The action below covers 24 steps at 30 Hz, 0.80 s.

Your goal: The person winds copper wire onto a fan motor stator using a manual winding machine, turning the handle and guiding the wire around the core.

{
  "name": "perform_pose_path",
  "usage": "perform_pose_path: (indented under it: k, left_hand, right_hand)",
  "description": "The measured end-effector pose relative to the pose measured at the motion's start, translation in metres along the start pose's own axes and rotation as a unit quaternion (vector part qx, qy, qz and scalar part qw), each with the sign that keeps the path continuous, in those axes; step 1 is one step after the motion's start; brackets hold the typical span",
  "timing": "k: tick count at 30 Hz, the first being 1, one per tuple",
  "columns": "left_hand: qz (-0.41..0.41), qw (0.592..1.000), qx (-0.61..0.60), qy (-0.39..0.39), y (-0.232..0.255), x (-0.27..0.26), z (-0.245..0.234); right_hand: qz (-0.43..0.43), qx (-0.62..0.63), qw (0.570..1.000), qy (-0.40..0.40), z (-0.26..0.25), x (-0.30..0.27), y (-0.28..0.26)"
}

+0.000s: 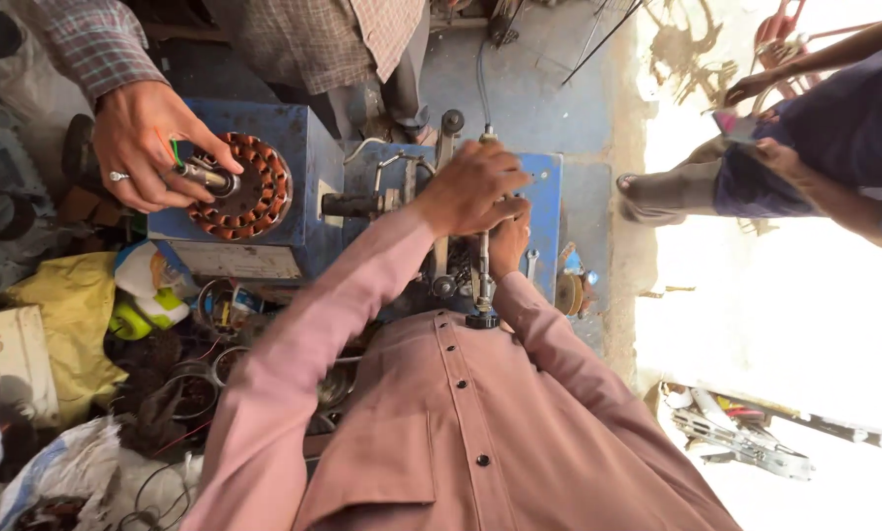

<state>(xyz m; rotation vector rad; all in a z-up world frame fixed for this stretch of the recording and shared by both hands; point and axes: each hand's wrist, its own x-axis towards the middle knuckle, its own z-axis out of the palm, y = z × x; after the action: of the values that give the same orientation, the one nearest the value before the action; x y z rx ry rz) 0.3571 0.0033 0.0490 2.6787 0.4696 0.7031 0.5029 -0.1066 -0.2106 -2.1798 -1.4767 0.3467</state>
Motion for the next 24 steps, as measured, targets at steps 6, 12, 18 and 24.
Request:
perform_pose_path:
  k: [6,12,18,24]
  left_hand:
    - [0.035,0.991,-0.106,0.074,0.019,0.059,0.037]
    - [-0.074,0.997,-0.014,0.022,-0.006,0.041,-0.053]
    - [-0.262,0.96,0.089,-0.04,0.015,-0.012,-0.054]
    - [-0.278,0.958,0.066,-0.031,0.036,-0.039,-0.012]
  right_hand:
    - [0.06,0.337,0.939,0.015,-0.042,0.004,0.013]
    - [-0.035,0.217,0.955,0.2,-0.171,-0.023,-0.082]
    - [-0.017,0.247,0.962,0.118,-0.181,0.007,-0.118]
    - [0.064,0.451,0.889,0.047,-0.135,0.012,-0.039]
